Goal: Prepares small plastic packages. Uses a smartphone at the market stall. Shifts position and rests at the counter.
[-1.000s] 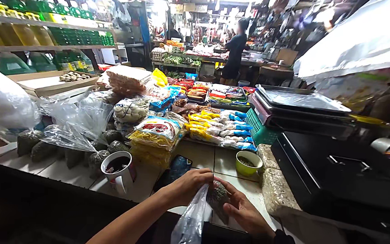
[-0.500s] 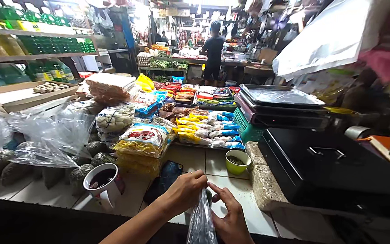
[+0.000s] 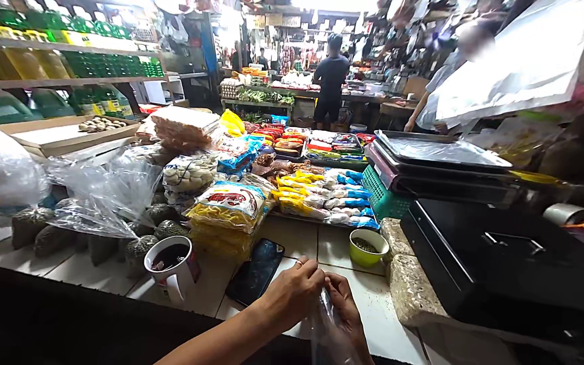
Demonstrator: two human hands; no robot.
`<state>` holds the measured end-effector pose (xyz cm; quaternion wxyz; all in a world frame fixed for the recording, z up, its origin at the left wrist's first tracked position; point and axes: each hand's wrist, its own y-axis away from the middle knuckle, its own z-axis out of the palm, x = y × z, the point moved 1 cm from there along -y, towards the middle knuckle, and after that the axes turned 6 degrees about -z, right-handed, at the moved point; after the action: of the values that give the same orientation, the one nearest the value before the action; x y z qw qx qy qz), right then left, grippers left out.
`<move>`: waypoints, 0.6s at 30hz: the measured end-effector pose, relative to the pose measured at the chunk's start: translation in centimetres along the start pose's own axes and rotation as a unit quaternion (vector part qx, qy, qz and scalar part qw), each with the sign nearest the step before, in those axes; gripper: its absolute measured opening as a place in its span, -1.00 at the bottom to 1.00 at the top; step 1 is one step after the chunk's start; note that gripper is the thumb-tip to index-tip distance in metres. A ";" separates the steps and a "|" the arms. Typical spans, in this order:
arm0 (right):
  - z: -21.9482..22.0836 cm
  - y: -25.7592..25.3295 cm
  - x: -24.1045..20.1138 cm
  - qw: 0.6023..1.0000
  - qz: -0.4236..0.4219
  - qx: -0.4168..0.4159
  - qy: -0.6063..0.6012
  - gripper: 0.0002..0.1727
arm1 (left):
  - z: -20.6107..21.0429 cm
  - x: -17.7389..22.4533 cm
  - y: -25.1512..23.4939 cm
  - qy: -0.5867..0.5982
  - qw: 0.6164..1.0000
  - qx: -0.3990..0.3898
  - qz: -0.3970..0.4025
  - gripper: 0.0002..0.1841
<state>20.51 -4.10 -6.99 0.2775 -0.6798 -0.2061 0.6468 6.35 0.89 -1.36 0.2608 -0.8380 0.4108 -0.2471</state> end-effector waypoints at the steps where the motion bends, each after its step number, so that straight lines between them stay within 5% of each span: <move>1: 0.8 -0.3 -0.6 0.998 0.043 0.042 -0.015 -0.73 | -0.4 0.3 0.0 -0.032 0.999 0.013 -0.015 -0.89; 3: 2.1 -1.0 -2.0 0.984 0.116 0.107 -0.086 -0.78 | -1.9 1.1 -0.1 0.008 0.995 -0.021 -0.097 -0.83; 5: 1.6 -0.4 -1.1 0.995 0.038 0.058 -0.067 -0.65 | -3.2 0.8 -0.4 0.222 0.947 -0.090 -0.215 -0.73; 9: 0.4 -0.8 -0.1 0.999 -0.028 -0.035 0.020 -0.70 | -2.4 -1.1 0.0 0.578 0.705 -0.102 -0.399 -0.67; 11: 0.3 -1.1 -0.1 0.998 -0.003 -0.049 -0.035 -0.67 | -1.9 -1.3 0.5 0.640 0.646 -0.108 -0.403 -0.52; 13: 0.2 -1.4 -0.1 0.999 0.009 -0.023 -0.045 -0.73 | -1.5 -1.4 0.8 0.641 0.685 -0.117 -0.324 -0.57; 16: -0.2 -1.4 -0.1 1.000 0.008 -0.006 -0.010 -0.80 | -2.4 -2.6 0.8 0.424 0.882 -0.147 -0.143 -0.59; 18: -0.7 -1.4 0.1 1.000 -0.003 -0.019 -0.006 -0.79 | -2.7 -2.9 0.4 0.245 0.955 -0.138 -0.092 -0.71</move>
<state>21.28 -3.00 -6.14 0.2649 -0.6802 -0.2222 0.6463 2.84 2.42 -0.20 0.0097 -0.8136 0.4131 -0.4091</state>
